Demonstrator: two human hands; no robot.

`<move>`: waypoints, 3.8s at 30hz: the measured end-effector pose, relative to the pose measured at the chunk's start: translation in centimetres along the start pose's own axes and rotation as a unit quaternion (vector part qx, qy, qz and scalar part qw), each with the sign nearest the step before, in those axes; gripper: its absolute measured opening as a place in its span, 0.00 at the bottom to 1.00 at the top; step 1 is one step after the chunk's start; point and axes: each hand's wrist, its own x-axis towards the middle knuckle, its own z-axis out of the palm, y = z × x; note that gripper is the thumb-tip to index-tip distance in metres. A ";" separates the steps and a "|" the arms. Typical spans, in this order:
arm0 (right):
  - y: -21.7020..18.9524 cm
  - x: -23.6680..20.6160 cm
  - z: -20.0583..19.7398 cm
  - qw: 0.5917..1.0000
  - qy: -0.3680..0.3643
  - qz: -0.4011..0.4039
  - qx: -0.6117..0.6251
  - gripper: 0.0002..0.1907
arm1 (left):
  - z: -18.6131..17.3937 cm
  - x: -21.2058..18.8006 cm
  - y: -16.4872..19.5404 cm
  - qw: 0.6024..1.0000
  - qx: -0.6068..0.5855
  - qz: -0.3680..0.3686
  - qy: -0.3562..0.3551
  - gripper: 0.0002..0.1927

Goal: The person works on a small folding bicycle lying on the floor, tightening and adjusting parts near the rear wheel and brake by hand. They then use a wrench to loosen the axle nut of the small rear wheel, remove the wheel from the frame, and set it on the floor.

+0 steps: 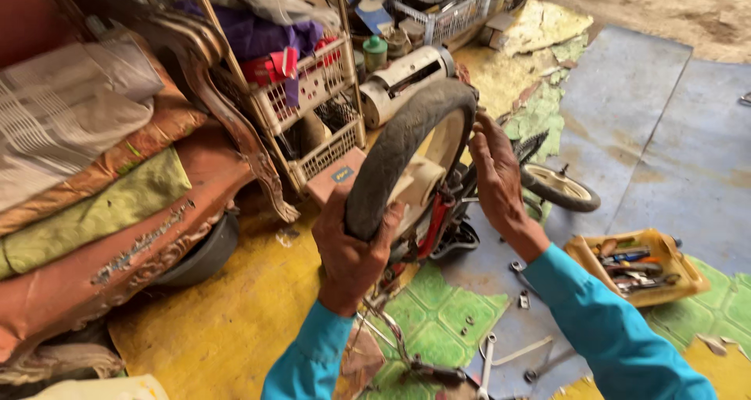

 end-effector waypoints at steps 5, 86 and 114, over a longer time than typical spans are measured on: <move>0.4 -3.8 0.1 0.992 -0.040 0.029 -0.114 0.29 | -0.3 0.1 0.0 1.000 0.010 -0.020 -0.020 0.15; 5.0 -10.4 6.0 0.920 0.024 -0.288 -0.266 0.75 | -0.8 4.1 0.7 0.997 0.022 -0.004 -0.078 0.17; 1.9 -13.2 5.8 0.937 -0.077 -0.217 -0.262 0.61 | -4.3 4.3 -8.6 0.973 -0.144 -0.112 -0.143 0.32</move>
